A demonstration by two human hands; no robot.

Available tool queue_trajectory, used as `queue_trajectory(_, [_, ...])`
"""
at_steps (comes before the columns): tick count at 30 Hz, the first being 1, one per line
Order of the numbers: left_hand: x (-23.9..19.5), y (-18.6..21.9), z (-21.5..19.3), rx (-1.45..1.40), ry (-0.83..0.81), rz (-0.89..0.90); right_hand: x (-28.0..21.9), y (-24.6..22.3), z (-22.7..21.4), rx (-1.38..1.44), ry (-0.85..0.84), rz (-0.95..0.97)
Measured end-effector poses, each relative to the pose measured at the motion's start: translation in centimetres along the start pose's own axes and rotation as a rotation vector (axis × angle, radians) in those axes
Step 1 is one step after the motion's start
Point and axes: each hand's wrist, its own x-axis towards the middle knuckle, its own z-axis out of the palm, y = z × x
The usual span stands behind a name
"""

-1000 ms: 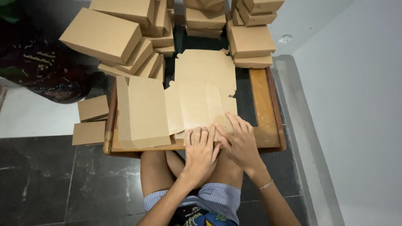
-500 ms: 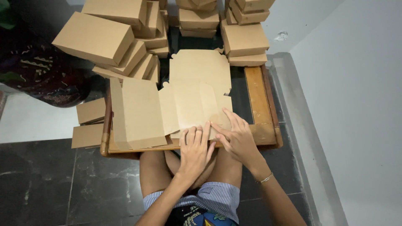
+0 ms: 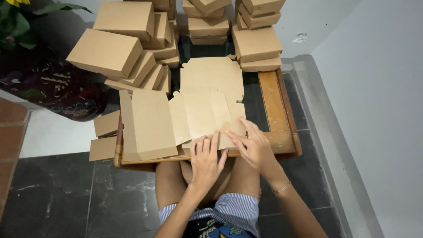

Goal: Assembling cardboard boxes by folding pre-scored sheets and tucking flaps into place.

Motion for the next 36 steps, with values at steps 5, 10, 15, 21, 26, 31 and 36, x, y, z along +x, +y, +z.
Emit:
queue_trajectory(5, [-0.1, -0.1, 0.3, -0.018, -0.001, -0.005, -0.6, 0.9, -0.3, -0.044, 0.055, 0.004])
queue_trajectory(10, [-0.1, -0.2, 0.4, -0.04, 0.008, -0.015, -1.0, 1.8, 0.6, -0.079, 0.085, -0.022])
queue_trajectory(15, [0.0, -0.2, 0.1, -0.059, 0.025, 0.006, -1.0, 1.0, 1.7, -0.17, 0.146, -0.145])
queue_trajectory(21, [-0.5, -0.5, 0.9, -0.058, 0.016, -0.001, 0.3, -1.0, 1.9, -0.109, 0.126, -0.126])
queue_trajectory(26, [-0.6, -0.6, 0.7, -0.055, -0.005, -0.011, 0.7, -1.0, 1.7, 0.003, 0.064, -0.062])
queue_trajectory(31, [-0.3, -0.6, 0.0, -0.058, -0.008, -0.02, 0.9, -0.7, 2.3, 0.081, 0.083, -0.049])
queue_trajectory(36, [0.0, -0.1, -0.7, -0.122, 0.032, -0.036, 1.1, -1.9, 1.0, 0.295, 0.145, -0.014])
